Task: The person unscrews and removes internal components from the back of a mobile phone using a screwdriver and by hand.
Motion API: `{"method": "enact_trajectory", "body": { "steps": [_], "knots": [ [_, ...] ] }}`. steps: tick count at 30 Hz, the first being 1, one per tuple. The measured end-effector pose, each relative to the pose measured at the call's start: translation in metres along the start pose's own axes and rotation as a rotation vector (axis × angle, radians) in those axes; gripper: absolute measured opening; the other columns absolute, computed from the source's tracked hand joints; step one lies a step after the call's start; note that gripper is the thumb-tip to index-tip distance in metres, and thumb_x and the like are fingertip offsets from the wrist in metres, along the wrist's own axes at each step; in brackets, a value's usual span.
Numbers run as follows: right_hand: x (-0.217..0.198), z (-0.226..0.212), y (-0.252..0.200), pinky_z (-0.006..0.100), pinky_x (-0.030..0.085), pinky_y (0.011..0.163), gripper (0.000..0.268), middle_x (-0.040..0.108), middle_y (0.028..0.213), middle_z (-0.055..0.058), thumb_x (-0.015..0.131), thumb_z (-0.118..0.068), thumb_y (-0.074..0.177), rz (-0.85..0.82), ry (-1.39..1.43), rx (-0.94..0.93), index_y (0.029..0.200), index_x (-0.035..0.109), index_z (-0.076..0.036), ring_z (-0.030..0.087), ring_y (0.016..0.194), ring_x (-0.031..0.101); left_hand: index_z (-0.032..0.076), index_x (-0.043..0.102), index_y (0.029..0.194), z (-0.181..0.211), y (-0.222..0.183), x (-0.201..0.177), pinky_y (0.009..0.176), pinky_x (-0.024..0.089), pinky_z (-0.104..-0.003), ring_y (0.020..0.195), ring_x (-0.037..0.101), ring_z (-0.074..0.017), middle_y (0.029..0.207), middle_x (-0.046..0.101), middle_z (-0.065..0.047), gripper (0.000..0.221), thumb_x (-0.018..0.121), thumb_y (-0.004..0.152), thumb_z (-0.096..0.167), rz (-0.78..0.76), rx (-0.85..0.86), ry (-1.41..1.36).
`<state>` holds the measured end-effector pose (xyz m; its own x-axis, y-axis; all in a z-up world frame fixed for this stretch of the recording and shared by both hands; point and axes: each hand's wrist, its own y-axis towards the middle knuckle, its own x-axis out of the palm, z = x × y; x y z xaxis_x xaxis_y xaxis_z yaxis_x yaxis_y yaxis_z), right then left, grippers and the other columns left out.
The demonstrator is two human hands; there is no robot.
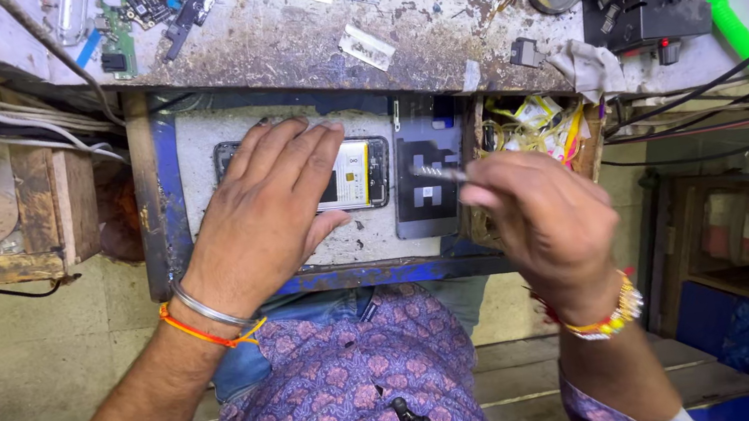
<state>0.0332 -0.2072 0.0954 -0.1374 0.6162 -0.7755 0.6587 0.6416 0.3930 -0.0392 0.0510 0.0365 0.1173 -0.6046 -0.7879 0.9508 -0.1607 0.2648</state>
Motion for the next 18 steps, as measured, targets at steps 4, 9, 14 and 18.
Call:
{"method": "enact_trajectory", "body": {
  "steps": [4, 9, 14, 18],
  "knots": [
    [0.012, 0.0, 0.015, 0.038, 0.058, 0.084, 0.023, 0.071, 0.102, 0.013, 0.083, 0.001, 0.094, -0.012, -0.049, -0.047, 0.108, 0.065, -0.001, 0.028, 0.095, 0.072, -0.001, 0.055, 0.136, -0.001, -0.002, 0.002, 0.116, 0.039, -0.048, 0.129, 0.052, -0.0352, 0.133, 0.06, -0.015, 0.073, 0.084, 0.074, 0.024, 0.014, 0.037, -0.009],
    [0.011, -0.007, 0.033, 0.04, 0.055, 0.083, 0.024, 0.07, 0.103, 0.013, 0.081, 0.006, 0.089, -0.097, -0.098, -0.123, 0.108, 0.067, -0.001, 0.032, 0.095, 0.069, 0.0, 0.057, 0.134, -0.003, -0.005, 0.004, 0.117, 0.038, -0.049, 0.13, 0.052, -0.0341, 0.135, 0.06, -0.014, 0.071, 0.083, 0.073, 0.024, 0.043, 0.029, -0.022],
    [0.016, -0.007, 0.035, 0.042, 0.056, 0.087, 0.025, 0.069, 0.104, 0.013, 0.078, 0.007, 0.089, -0.138, -0.051, -0.135, 0.109, 0.064, -0.002, 0.033, 0.099, 0.069, 0.0, 0.059, 0.132, -0.006, -0.009, 0.006, 0.117, 0.037, -0.049, 0.131, 0.051, -0.0346, 0.137, 0.059, -0.014, 0.068, 0.083, 0.074, 0.024, 0.057, 0.036, -0.045],
    [0.021, -0.008, 0.035, 0.042, 0.056, 0.086, 0.024, 0.069, 0.103, 0.014, 0.077, 0.008, 0.091, -0.124, -0.076, -0.131, 0.109, 0.064, -0.002, 0.033, 0.1, 0.07, 0.0, 0.059, 0.132, -0.007, -0.01, 0.008, 0.117, 0.036, -0.049, 0.132, 0.05, -0.0343, 0.138, 0.058, -0.014, 0.068, 0.083, 0.074, 0.024, 0.064, 0.034, -0.043]
  ]
}}
